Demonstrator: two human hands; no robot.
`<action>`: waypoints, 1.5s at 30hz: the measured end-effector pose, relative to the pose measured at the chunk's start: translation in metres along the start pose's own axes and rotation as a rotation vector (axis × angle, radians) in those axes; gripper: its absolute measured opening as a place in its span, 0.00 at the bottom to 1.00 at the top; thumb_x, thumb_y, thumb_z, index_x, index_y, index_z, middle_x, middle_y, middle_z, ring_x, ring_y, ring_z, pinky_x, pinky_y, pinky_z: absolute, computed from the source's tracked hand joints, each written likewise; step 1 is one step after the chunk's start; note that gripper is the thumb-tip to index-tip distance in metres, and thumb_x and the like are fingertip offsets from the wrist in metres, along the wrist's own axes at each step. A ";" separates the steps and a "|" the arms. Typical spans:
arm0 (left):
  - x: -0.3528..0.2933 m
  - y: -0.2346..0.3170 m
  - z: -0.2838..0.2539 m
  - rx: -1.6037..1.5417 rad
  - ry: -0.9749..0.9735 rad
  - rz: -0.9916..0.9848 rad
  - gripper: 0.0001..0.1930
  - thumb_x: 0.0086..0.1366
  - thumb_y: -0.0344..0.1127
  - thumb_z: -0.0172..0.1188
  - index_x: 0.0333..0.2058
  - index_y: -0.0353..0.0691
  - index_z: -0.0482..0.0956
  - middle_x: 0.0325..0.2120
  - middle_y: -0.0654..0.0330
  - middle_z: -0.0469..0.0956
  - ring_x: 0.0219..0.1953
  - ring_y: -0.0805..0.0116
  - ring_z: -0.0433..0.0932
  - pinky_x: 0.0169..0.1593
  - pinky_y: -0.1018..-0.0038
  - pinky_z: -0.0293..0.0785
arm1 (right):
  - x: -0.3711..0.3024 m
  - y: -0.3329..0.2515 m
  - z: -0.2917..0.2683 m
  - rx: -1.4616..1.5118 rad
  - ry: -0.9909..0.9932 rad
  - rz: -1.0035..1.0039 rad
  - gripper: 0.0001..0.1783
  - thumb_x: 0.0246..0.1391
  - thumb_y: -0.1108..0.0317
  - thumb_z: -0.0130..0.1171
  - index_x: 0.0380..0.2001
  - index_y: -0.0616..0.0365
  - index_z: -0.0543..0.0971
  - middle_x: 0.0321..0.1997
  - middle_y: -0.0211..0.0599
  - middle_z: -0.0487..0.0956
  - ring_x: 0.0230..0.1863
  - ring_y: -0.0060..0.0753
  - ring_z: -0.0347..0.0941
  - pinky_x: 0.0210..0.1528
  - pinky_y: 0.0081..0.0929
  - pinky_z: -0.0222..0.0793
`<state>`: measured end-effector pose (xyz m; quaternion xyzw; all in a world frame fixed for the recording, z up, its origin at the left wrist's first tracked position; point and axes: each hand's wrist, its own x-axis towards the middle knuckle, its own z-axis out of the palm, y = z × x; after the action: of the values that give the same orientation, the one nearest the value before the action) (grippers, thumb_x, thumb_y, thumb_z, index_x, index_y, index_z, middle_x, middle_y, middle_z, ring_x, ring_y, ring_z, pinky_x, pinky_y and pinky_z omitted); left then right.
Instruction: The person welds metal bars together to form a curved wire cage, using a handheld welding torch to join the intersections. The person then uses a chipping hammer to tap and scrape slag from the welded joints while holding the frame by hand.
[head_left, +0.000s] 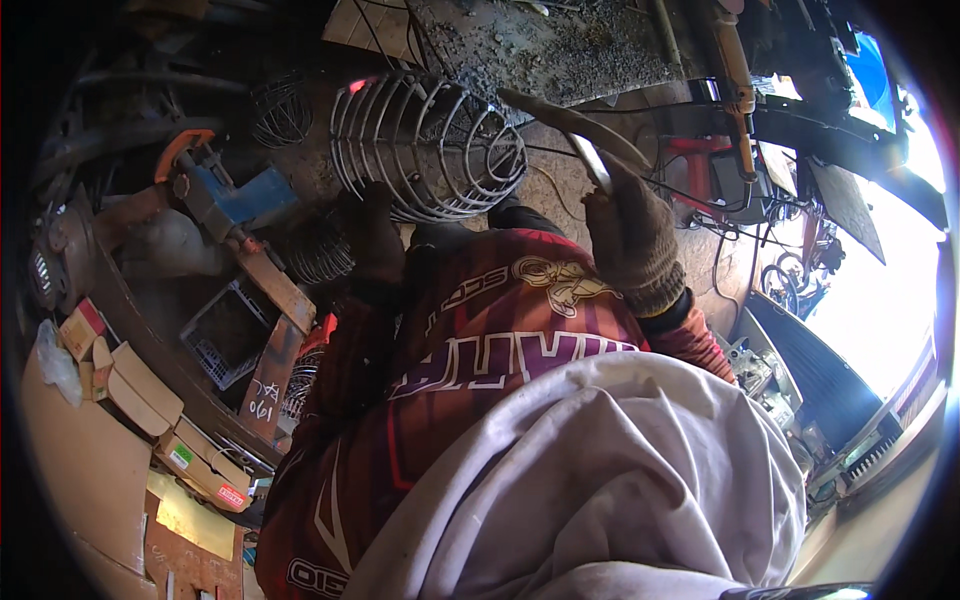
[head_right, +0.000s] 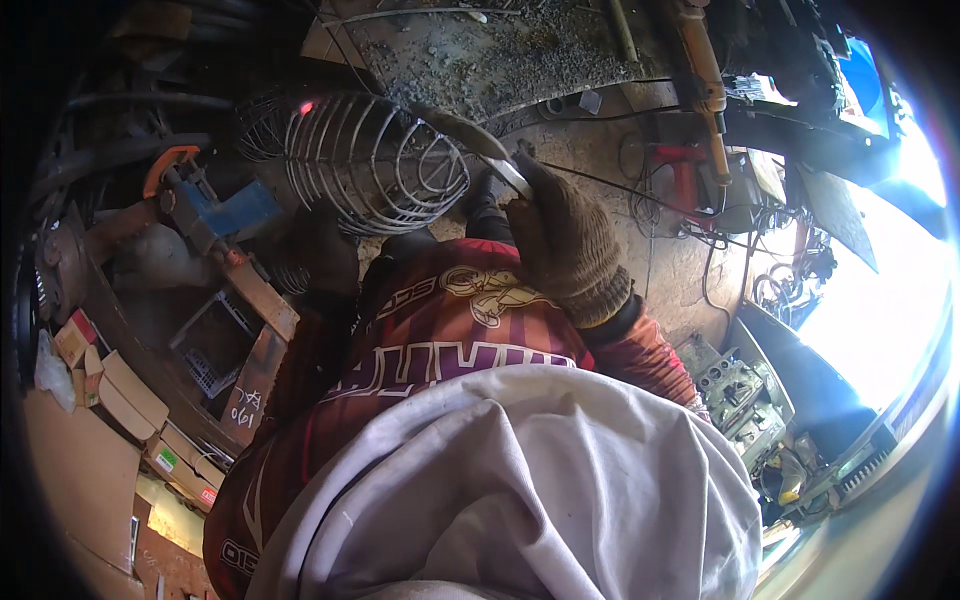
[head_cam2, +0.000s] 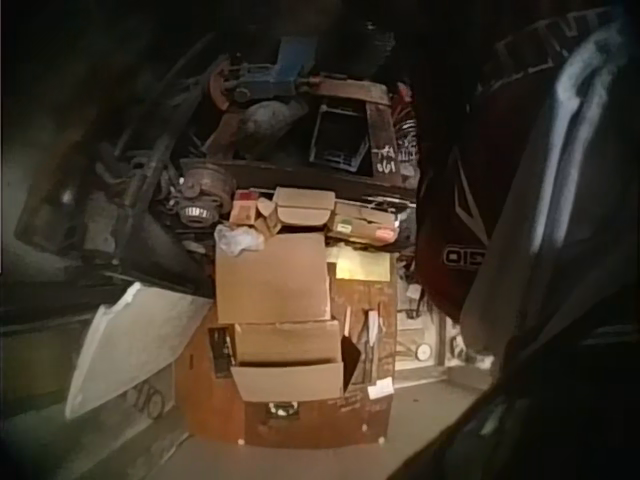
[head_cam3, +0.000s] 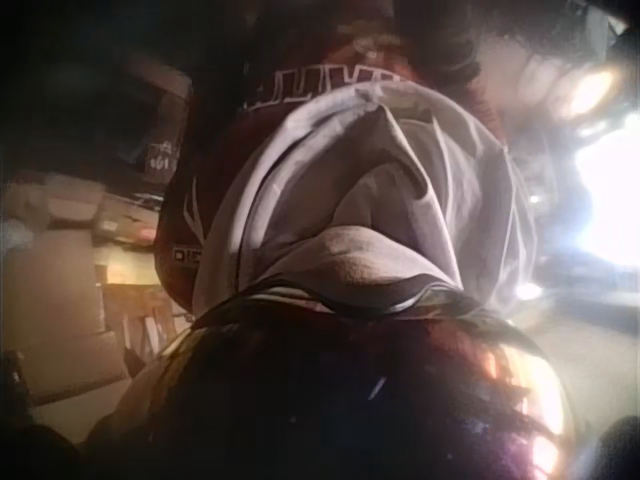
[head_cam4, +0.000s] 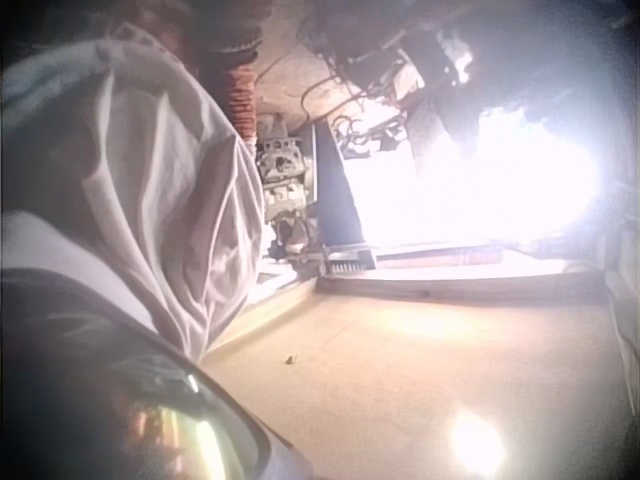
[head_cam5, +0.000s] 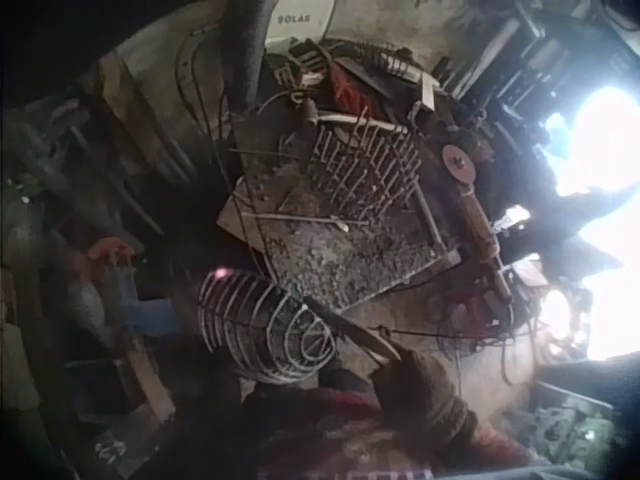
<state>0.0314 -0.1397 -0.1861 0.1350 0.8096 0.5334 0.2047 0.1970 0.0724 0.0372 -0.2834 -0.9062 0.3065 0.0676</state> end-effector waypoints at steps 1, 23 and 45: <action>0.000 0.003 0.000 0.038 -0.011 0.025 0.17 0.63 0.41 0.58 0.45 0.34 0.72 0.41 0.49 0.71 0.44 0.54 0.71 0.48 0.60 0.66 | -0.001 -0.005 -0.004 0.012 0.024 0.001 0.23 0.59 0.65 0.53 0.56 0.61 0.70 0.40 0.53 0.78 0.38 0.55 0.77 0.40 0.43 0.72; -0.009 0.040 -0.011 -0.091 -0.005 -0.075 0.20 0.65 0.45 0.55 0.44 0.32 0.71 0.41 0.50 0.71 0.45 0.56 0.69 0.51 0.61 0.64 | 0.002 -0.008 0.009 -0.077 0.002 0.037 0.24 0.57 0.67 0.53 0.57 0.60 0.70 0.32 0.50 0.78 0.31 0.54 0.76 0.32 0.44 0.70; -0.033 -0.004 0.000 0.540 0.049 0.417 0.17 0.63 0.28 0.53 0.51 0.37 0.73 0.48 0.39 0.71 0.52 0.40 0.69 0.56 0.53 0.65 | -0.007 0.009 0.025 0.047 0.001 0.115 0.21 0.63 0.63 0.51 0.57 0.59 0.69 0.30 0.44 0.77 0.29 0.37 0.76 0.33 0.32 0.70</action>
<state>0.0607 -0.1561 -0.1837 0.3340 0.8812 0.3334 0.0287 0.1995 0.0613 0.0117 -0.3334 -0.8810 0.3308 0.0568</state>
